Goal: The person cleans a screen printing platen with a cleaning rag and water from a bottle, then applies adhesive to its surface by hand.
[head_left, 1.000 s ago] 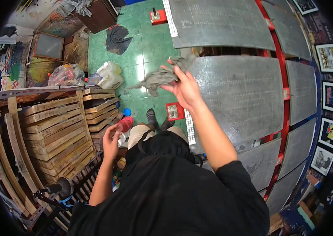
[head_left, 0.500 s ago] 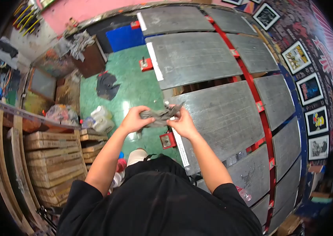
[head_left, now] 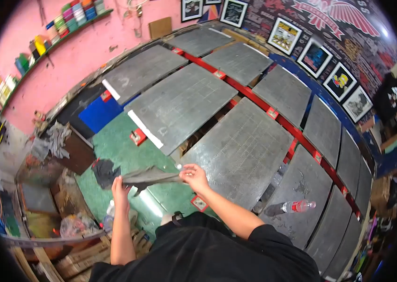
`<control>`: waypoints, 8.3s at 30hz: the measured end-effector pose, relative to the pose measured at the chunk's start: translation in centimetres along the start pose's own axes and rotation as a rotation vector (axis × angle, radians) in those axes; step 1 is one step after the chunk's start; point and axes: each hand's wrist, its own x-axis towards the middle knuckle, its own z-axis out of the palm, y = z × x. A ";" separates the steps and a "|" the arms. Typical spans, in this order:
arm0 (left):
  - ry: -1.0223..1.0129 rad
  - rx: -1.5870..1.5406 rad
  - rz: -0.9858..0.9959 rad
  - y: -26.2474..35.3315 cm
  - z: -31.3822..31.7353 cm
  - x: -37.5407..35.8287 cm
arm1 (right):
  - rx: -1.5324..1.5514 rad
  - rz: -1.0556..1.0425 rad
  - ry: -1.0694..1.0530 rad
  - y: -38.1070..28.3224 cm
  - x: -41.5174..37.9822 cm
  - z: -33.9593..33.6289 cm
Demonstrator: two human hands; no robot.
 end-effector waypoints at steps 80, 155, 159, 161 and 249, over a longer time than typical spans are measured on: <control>0.197 0.274 -0.797 -20.0 4.7 -4.5 | 0.098 -0.095 0.035 -4.3 14.9 -25.5; -0.182 0.853 -0.960 -16.9 -8.0 -17.8 | -1.047 -0.612 -0.071 -1.0 20.1 -25.0; -0.027 0.580 -0.647 -15.9 7.2 -10.3 | -0.069 -0.269 -0.178 -4.7 16.9 -15.2; -0.056 0.586 -0.576 -15.6 8.1 -11.3 | 0.076 -0.230 0.129 -7.4 20.1 -23.2; 0.458 -0.206 -0.809 -28.5 16.7 -11.6 | -0.407 -0.242 0.710 -1.0 0.5 -23.3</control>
